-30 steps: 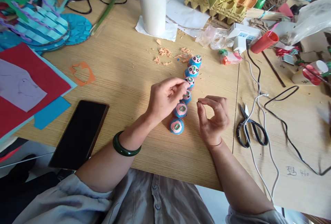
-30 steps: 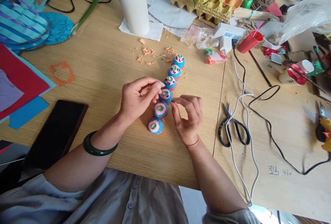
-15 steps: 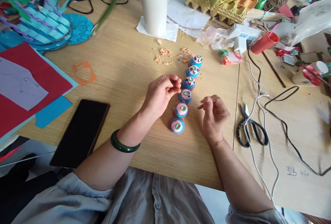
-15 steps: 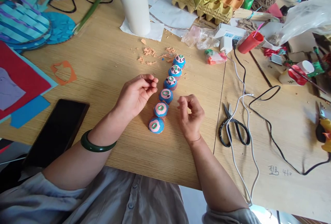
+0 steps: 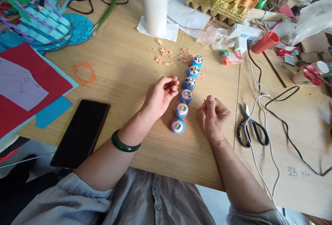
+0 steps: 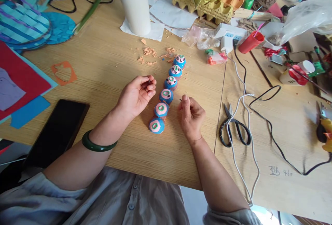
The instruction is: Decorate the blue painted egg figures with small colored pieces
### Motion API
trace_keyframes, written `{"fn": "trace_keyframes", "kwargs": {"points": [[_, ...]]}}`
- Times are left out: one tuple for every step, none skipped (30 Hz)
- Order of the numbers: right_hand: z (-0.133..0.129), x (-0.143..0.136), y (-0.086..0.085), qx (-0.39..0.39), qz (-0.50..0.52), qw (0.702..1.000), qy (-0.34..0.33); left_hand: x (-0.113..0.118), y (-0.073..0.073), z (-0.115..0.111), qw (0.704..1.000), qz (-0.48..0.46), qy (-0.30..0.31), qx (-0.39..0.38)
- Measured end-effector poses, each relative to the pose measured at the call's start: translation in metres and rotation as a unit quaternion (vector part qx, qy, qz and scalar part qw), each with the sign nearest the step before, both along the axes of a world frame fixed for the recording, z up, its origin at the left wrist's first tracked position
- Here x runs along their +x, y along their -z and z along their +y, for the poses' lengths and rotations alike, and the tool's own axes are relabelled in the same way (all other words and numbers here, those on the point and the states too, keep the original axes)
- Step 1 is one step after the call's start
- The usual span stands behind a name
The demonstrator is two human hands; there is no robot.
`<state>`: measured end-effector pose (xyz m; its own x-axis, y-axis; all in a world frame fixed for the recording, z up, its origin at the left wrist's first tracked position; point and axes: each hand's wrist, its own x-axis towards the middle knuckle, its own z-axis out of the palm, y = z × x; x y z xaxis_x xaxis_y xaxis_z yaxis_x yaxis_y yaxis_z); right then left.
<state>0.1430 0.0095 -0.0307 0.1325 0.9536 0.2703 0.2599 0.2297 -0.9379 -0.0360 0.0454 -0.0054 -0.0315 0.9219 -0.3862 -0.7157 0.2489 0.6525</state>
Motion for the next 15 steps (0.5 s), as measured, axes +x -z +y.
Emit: {"fn": "trace_keyframes", "kwargs": {"points": [[0.0001,-0.0003,-0.0007,-0.001,0.005,1.000,0.004,0.0001,0.0001,0.0001,1.000,-0.007,0.000,-0.003],[0.0004,-0.0006,-0.0013,-0.001,0.011,1.000,0.009,0.0002,0.0001,0.0002,1.000,-0.013,-0.001,-0.007],[0.0007,-0.0008,-0.0019,-0.003,0.016,1.000,0.012,0.0002,0.0002,0.0003,1.000,-0.019,-0.001,-0.011],[0.0011,-0.0009,-0.0023,-0.010,0.019,1.000,0.013,0.0002,0.0004,0.0005,1.000,-0.024,0.000,-0.016],[0.0015,-0.0010,-0.0025,-0.017,0.021,1.000,0.013,0.0002,0.0006,0.0007,0.999,-0.026,0.000,-0.020],[0.0020,-0.0009,-0.0024,-0.021,0.021,0.999,0.013,0.0003,0.0009,0.0008,0.999,-0.026,0.001,-0.023],[0.0024,-0.0009,-0.0022,-0.022,0.021,0.999,0.014,0.0005,0.0012,0.0008,0.999,-0.025,0.002,-0.027],[0.0028,-0.0007,-0.0019,-0.021,0.023,0.999,0.015,0.0009,0.0016,0.0007,0.999,-0.021,0.005,-0.029],[0.0032,-0.0005,-0.0014,-0.022,0.025,0.999,0.013,0.0014,0.0019,0.0005,0.999,-0.017,0.011,-0.032],[0.0034,-0.0004,-0.0009,-0.025,0.025,0.999,0.010,0.0021,0.0021,0.0001,0.999,-0.010,0.019,-0.034],[0.0036,-0.0002,-0.0004,-0.030,0.025,0.999,0.009,0.0029,0.0021,-0.0003,0.999,-0.002,0.031,-0.035],[0.0038,0.0000,0.0000,-0.033,0.024,0.999,0.009,0.0038,0.0019,-0.0008,0.998,0.007,0.043,-0.035],[0.0038,0.0001,0.0003,-0.034,0.024,0.999,0.012,0.0046,0.0014,-0.0014,0.998,0.016,0.053,-0.033],[0.0039,0.0002,0.0005,-0.032,0.025,0.999,0.016,0.0055,0.0009,-0.0019,0.997,0.027,0.060,-0.030],[0.0039,0.0002,0.0006,-0.030,0.025,0.999,0.018,0.0062,0.0003,-0.0024,0.997,0.038,0.062,-0.026]]}}
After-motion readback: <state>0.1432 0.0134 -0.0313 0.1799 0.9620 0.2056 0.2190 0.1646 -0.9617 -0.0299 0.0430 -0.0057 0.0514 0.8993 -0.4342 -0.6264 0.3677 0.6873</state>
